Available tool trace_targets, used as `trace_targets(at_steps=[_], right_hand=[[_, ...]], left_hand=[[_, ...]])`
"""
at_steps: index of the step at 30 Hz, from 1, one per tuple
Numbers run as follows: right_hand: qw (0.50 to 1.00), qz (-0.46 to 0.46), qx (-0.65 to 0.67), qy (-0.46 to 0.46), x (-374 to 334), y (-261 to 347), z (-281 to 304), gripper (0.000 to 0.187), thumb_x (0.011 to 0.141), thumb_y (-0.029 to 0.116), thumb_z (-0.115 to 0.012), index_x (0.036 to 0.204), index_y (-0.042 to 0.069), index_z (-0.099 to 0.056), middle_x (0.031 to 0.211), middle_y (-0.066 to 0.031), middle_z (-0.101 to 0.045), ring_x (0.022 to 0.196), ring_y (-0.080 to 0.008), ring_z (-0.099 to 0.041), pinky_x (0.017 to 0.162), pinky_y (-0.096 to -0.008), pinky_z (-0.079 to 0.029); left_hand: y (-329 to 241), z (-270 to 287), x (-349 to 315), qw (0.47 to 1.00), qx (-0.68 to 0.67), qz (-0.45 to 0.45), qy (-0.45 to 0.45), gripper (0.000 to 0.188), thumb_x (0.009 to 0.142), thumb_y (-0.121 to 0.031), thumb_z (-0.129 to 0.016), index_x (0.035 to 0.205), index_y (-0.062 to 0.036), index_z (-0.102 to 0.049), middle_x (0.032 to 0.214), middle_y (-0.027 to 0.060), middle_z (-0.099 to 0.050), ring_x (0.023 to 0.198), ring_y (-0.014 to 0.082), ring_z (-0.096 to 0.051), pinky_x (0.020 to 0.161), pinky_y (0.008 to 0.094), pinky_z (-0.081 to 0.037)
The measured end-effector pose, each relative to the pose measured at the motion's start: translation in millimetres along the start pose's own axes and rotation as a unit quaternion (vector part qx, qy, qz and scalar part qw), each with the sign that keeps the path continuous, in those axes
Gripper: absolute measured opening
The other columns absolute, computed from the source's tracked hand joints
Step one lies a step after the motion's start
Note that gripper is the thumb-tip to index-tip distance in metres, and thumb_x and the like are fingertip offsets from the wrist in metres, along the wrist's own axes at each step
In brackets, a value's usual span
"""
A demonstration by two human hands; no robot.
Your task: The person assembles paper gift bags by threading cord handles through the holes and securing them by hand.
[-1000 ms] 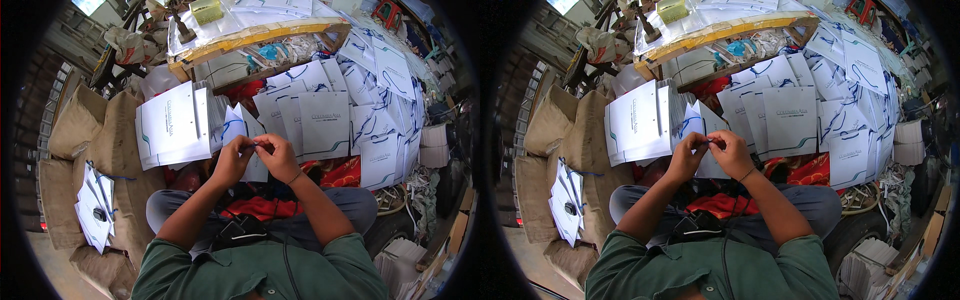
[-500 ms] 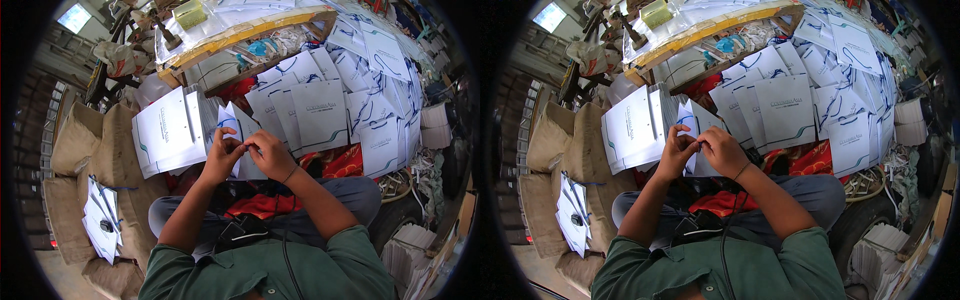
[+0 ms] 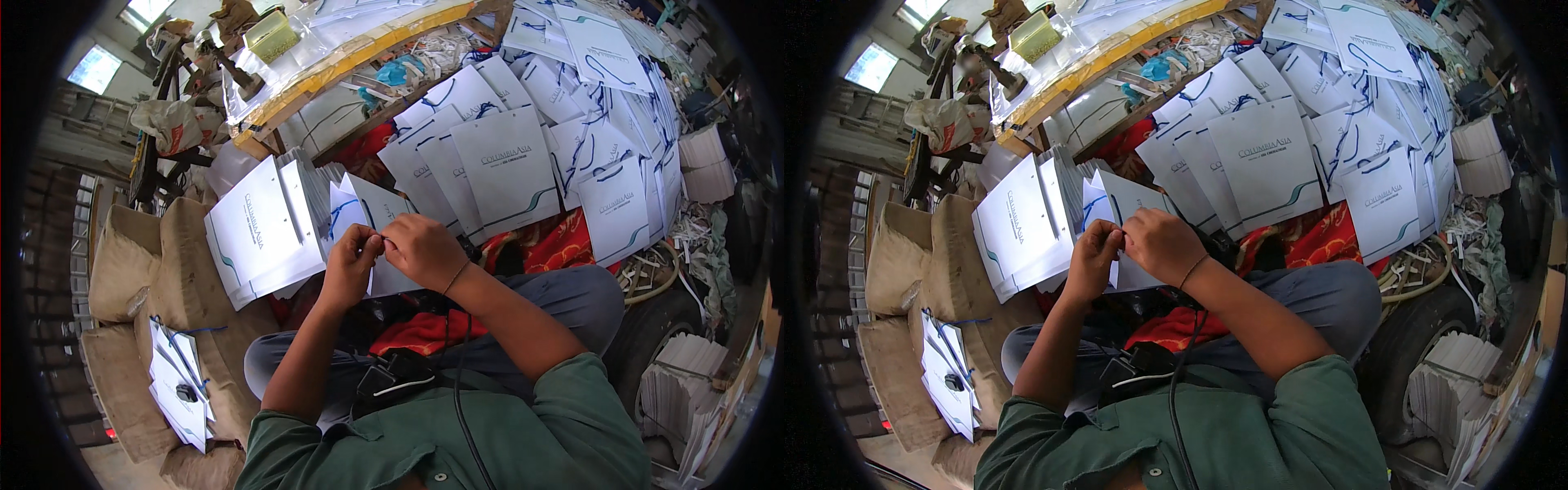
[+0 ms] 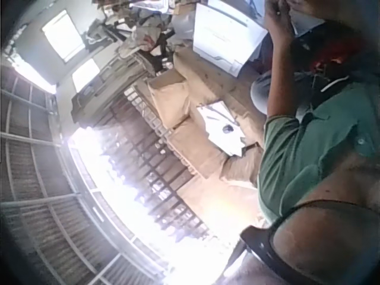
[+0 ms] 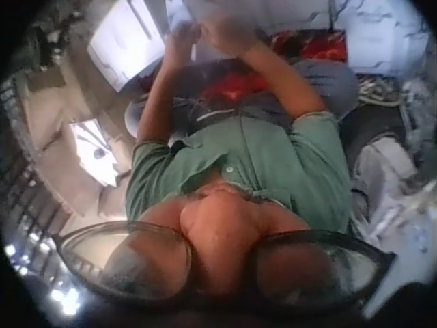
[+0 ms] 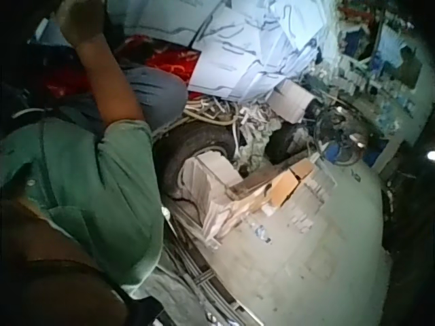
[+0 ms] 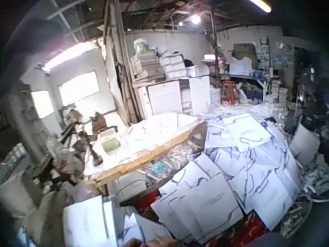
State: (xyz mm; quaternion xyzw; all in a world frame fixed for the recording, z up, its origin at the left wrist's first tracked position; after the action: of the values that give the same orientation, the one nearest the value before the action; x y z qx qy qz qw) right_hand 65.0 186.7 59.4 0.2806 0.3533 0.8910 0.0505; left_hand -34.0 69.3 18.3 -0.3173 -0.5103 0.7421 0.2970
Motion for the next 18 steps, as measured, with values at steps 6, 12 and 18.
trace_targets(at_steps=[6, 12, 18], right_hand=[[0.991, 0.039, -0.120, 0.042, 1, 6, -3, 0.015, 0.092, 0.022, -0.076, 0.093, 0.009, -0.067, 0.090, -0.0092, -0.068, 0.090, -0.0281, -0.072, 0.082, -0.0413, -0.060], [0.992, 0.016, -0.122, -0.024, 7, -6, 18, 0.014, 0.091, 0.017, -0.072, 0.091, 0.008, -0.062, 0.088, -0.0089, -0.063, 0.084, -0.0320, -0.070, 0.073, -0.0468, -0.057], [0.974, -0.185, 0.095, -0.086, 8, -72, 46, 0.014, 0.093, 0.020, -0.071, 0.093, 0.006, -0.068, 0.088, -0.0151, -0.070, 0.082, -0.0347, -0.073, 0.074, -0.0473, -0.058]], left_hand=[[-2, -4, -1, 0.997, 0.071, 0.032, 0.002, 0.017, 0.112, -0.016, -0.065, 0.106, 0.0000, -0.063, 0.087, 0.0031, -0.067, 0.078, 0.0100, -0.060, 0.075, 0.0277, -0.050], [-7, 6, 1, 0.992, 0.121, -0.034, -0.012, 0.014, 0.108, -0.014, -0.068, 0.112, -0.0002, -0.066, 0.097, 0.0090, -0.071, 0.093, 0.0193, -0.068, 0.088, 0.0349, -0.053], [21, 15, -2, 0.963, 0.257, -0.032, -0.071, 0.060, 0.104, -0.032, -0.077, 0.153, -0.0039, -0.057, 0.155, 0.0255, -0.056, 0.131, 0.0321, -0.061, 0.116, 0.0417, -0.045]])
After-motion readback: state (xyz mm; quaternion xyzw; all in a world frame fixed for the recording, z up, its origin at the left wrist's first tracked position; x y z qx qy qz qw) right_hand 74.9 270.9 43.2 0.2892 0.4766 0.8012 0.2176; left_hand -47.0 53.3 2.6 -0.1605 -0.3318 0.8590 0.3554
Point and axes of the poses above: each hand's wrist, its own x-axis towards the middle knuckle, its own z-axis out of the back of the hand, y = z × x, the point moved 9 cm from there along x, towards the middle knuckle
